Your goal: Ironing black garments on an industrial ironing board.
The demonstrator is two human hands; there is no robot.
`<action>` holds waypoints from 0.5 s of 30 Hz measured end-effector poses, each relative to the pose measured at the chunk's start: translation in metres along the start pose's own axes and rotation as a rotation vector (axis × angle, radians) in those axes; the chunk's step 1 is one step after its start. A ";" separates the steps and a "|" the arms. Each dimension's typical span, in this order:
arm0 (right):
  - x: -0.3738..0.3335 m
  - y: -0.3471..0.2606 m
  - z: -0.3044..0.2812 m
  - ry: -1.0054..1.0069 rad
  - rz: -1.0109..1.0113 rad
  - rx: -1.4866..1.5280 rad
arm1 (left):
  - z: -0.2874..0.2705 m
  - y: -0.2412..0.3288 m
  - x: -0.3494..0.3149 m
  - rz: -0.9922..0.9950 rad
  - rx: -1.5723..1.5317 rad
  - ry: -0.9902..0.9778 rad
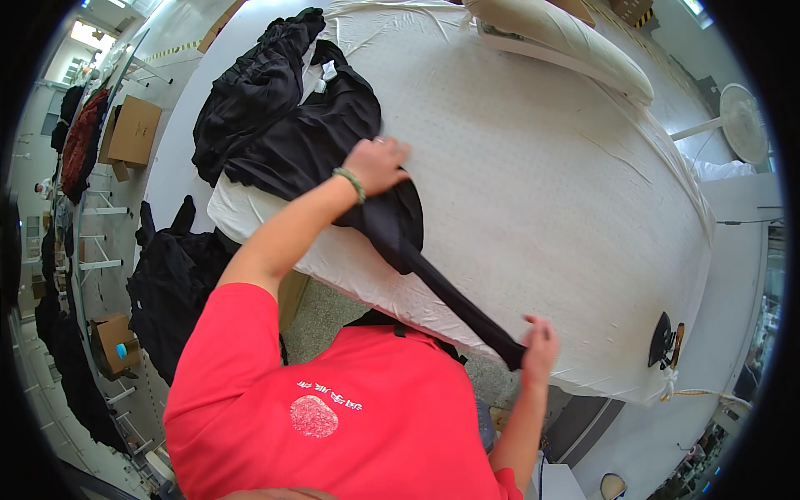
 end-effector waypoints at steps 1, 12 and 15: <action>0.004 0.005 -0.031 0.077 -0.035 0.015 | -0.002 -0.030 -0.004 -0.081 0.032 0.009; -0.189 0.206 -0.393 1.422 0.417 0.274 | -0.063 -0.130 -0.198 -0.820 0.017 -0.194; -0.197 0.213 -0.387 1.301 0.366 0.215 | -0.075 -0.127 -0.179 -0.779 -0.324 0.186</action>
Point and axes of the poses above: each hand's wrist, its own x-axis towards the middle knuckle, its own z-axis out of the palm, y = z × x, the point moved 6 cm from there along x, towards the middle knuckle, and after that the axes turned 6 degrees about -x, right-handed, at the moved point
